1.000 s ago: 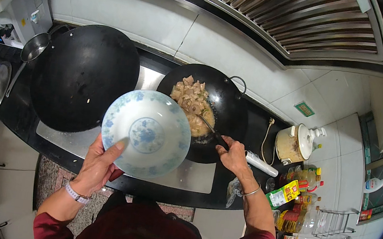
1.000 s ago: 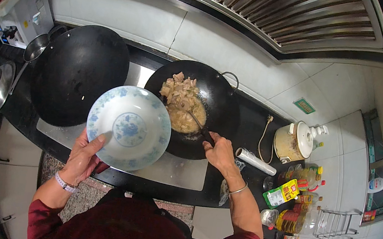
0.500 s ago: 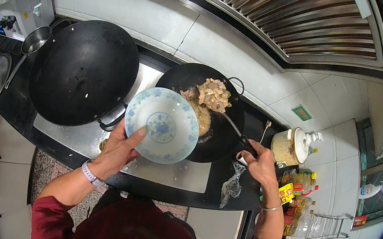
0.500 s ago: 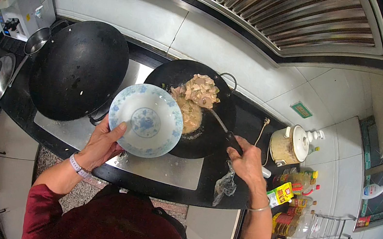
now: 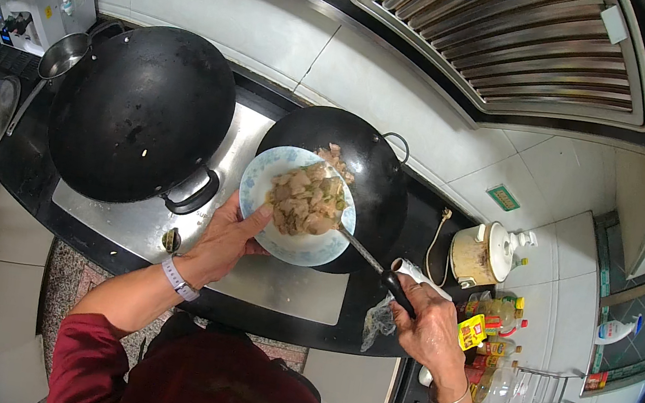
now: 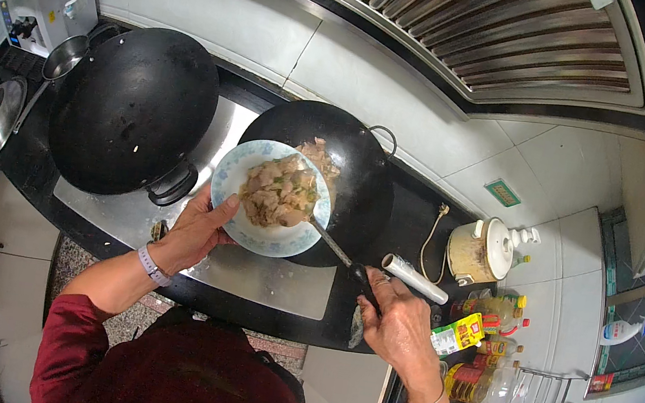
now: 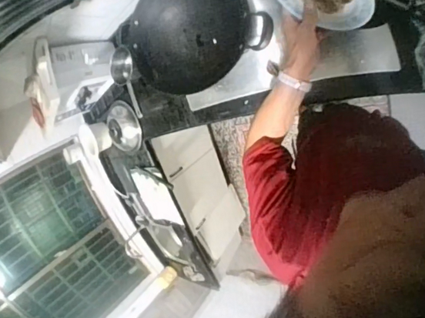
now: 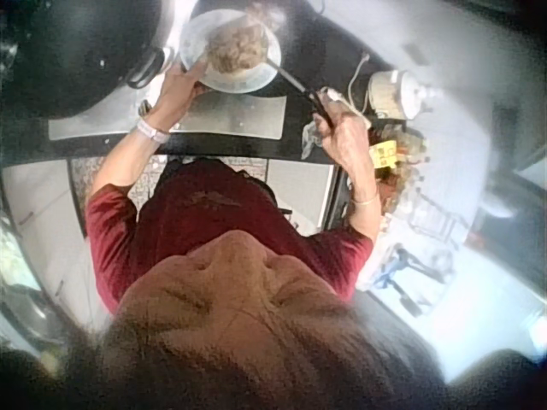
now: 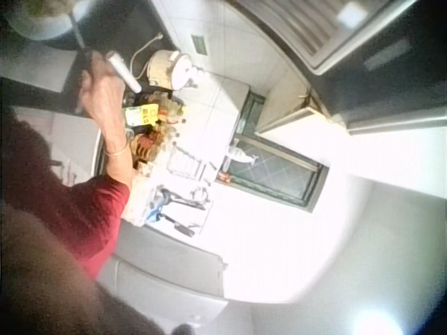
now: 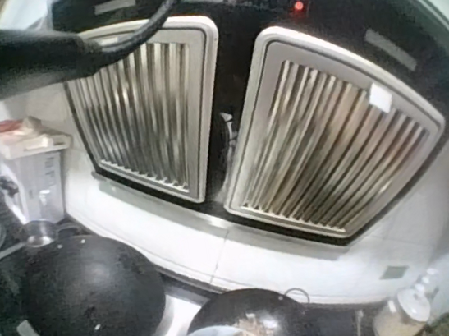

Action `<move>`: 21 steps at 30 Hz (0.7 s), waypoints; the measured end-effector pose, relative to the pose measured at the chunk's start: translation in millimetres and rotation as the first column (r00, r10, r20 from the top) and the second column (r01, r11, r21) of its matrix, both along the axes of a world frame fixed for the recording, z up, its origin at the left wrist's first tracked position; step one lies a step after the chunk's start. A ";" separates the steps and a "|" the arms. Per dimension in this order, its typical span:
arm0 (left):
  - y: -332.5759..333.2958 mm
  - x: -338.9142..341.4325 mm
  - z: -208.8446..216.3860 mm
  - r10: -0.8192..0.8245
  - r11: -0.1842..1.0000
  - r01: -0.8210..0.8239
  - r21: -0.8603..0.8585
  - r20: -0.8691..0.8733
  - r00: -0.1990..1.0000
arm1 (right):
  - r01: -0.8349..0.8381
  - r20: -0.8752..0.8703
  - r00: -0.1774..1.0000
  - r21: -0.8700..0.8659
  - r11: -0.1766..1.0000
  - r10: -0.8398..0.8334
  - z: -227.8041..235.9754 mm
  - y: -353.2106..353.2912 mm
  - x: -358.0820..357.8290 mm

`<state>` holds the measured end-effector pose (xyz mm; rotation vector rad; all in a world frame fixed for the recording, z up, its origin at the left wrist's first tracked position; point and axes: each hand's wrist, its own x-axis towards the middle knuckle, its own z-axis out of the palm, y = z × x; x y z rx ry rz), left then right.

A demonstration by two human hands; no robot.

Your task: The person chops a large vegetable with a cleaver on a cutting board and then uses a ladle to transfer cooked food from a wok into a bowl.

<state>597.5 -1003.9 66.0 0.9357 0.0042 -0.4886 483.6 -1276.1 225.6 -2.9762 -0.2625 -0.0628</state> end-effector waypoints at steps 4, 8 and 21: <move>1.8 -1.7 -3.1 0.005 0.998 -0.005 -0.068 -0.011 1.000 | 0.005 0.125 0.992 -0.279 0.960 0.031 4.4 10.8 -9.7; 4.6 -1.0 -2.7 0.011 0.995 -0.011 -0.099 -0.002 1.000 | -0.015 0.259 0.957 -0.394 0.919 0.127 9.3 4.1 -14.0; 25.1 -5.9 16.5 0.104 0.974 -0.114 -0.197 -0.060 0.993 | 0.316 -0.088 0.945 -0.017 0.949 -0.316 30.7 -27.2 21.5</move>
